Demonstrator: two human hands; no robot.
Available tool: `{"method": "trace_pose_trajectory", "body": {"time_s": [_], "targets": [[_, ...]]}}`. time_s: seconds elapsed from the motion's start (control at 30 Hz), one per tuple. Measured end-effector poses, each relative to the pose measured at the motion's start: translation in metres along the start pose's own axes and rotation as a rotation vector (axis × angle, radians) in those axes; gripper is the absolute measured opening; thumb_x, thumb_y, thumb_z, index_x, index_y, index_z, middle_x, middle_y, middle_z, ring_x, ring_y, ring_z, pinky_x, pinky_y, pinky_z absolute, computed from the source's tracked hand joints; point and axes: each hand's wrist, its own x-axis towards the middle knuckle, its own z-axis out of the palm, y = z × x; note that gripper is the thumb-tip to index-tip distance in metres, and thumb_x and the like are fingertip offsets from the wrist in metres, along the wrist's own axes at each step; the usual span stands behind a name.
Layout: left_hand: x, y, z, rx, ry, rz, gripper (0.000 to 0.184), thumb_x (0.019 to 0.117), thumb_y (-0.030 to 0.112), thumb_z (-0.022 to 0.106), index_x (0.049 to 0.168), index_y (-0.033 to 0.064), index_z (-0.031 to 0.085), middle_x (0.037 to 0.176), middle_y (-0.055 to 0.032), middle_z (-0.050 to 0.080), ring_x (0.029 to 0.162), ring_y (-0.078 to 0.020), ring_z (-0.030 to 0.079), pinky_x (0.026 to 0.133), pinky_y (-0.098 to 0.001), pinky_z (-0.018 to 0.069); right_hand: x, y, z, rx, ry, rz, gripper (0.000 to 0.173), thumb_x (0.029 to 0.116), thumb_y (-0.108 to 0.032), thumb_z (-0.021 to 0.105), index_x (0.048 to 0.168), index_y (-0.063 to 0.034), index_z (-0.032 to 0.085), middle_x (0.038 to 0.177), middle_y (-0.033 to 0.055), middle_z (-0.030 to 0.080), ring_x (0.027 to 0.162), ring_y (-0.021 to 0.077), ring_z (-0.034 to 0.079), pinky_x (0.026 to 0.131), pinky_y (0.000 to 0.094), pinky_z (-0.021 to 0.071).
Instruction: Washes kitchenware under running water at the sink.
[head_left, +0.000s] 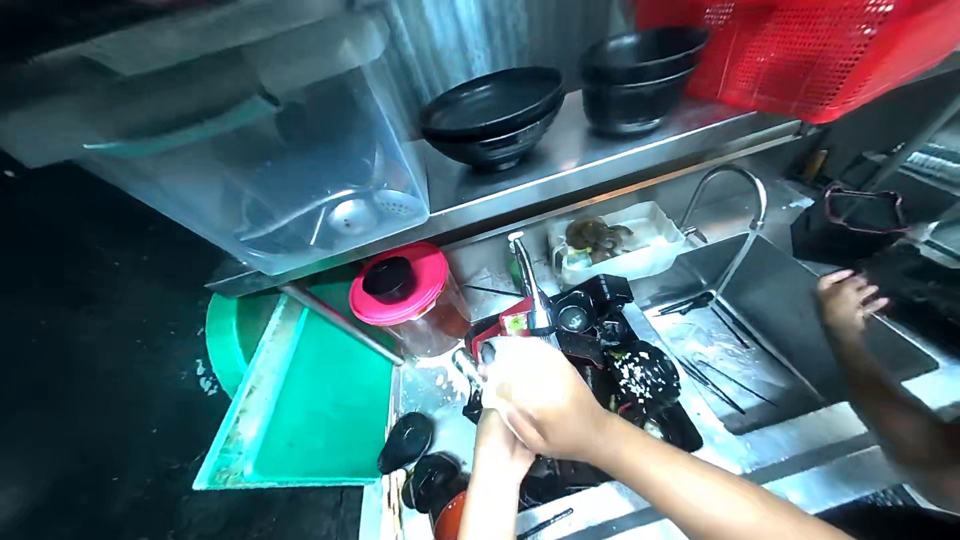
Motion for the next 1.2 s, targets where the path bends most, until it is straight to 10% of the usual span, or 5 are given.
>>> {"method": "trace_pose_trajectory", "body": {"time_s": [0.17,0.43,0.73,0.87,1.2], "targets": [[0.013,0.009,0.001,0.393,-0.093,-0.005,0.01,0.1028,0.005,0.047,0.109,0.0014,0.055,0.069,-0.0103,0.063,0.043,-0.0113,0.051,0.036,-0.024,0.0408,0.062,0.028,-0.043,0.711,-0.43,0.729,0.023,0.1051,-0.02,0.053,0.116,-0.0109,0.071,0.09,0.0064,0.067,0.072,0.0143,0.059,0.064,0.0354,0.0495],[0.047,-0.059,-0.011,0.413,0.268,0.31,0.017,0.1061,0.009,0.046,0.116,0.0001,0.056,0.079,-0.0105,0.062,0.057,-0.0153,0.057,0.047,-0.0318,0.0491,-0.033,0.031,0.033,1.164,0.283,1.306,0.037,0.1098,-0.022,0.044,0.138,-0.0037,0.058,0.131,0.0115,0.066,0.118,0.019,0.065,0.101,0.0398,0.0543],[0.044,-0.067,-0.03,0.76,0.485,0.093,0.037,0.1035,0.012,0.058,0.133,-0.0067,0.046,0.081,-0.0186,0.065,0.048,-0.0206,0.062,0.045,-0.0359,0.0561,0.007,0.173,-0.085,0.869,0.499,1.186,0.034,0.1075,-0.036,0.048,0.125,-0.0095,0.061,0.096,0.0085,0.07,0.076,0.0189,0.067,0.065,0.0373,0.0576],[0.03,-0.089,-0.024,0.685,0.376,-0.164,0.038,0.1001,0.0,0.053,0.136,-0.0041,0.042,0.084,-0.0197,0.067,0.055,-0.0226,0.068,0.05,-0.0346,0.0601,0.031,0.289,-0.105,0.736,0.548,1.361,0.065,0.1064,-0.064,0.028,0.146,-0.0136,0.045,0.121,0.0174,0.061,0.091,0.0311,0.067,0.072,0.0513,0.0591],[0.066,-0.078,-0.018,0.347,0.335,-0.288,0.022,0.1062,0.01,0.046,0.128,0.0052,0.047,0.08,-0.0111,0.059,0.048,-0.0137,0.052,0.04,-0.0243,0.0425,-0.04,0.109,0.014,1.132,0.218,1.436,0.02,0.1063,-0.005,0.046,0.115,0.0036,0.062,0.103,0.0166,0.071,0.092,0.0251,0.072,0.088,0.0423,0.0596]]}}
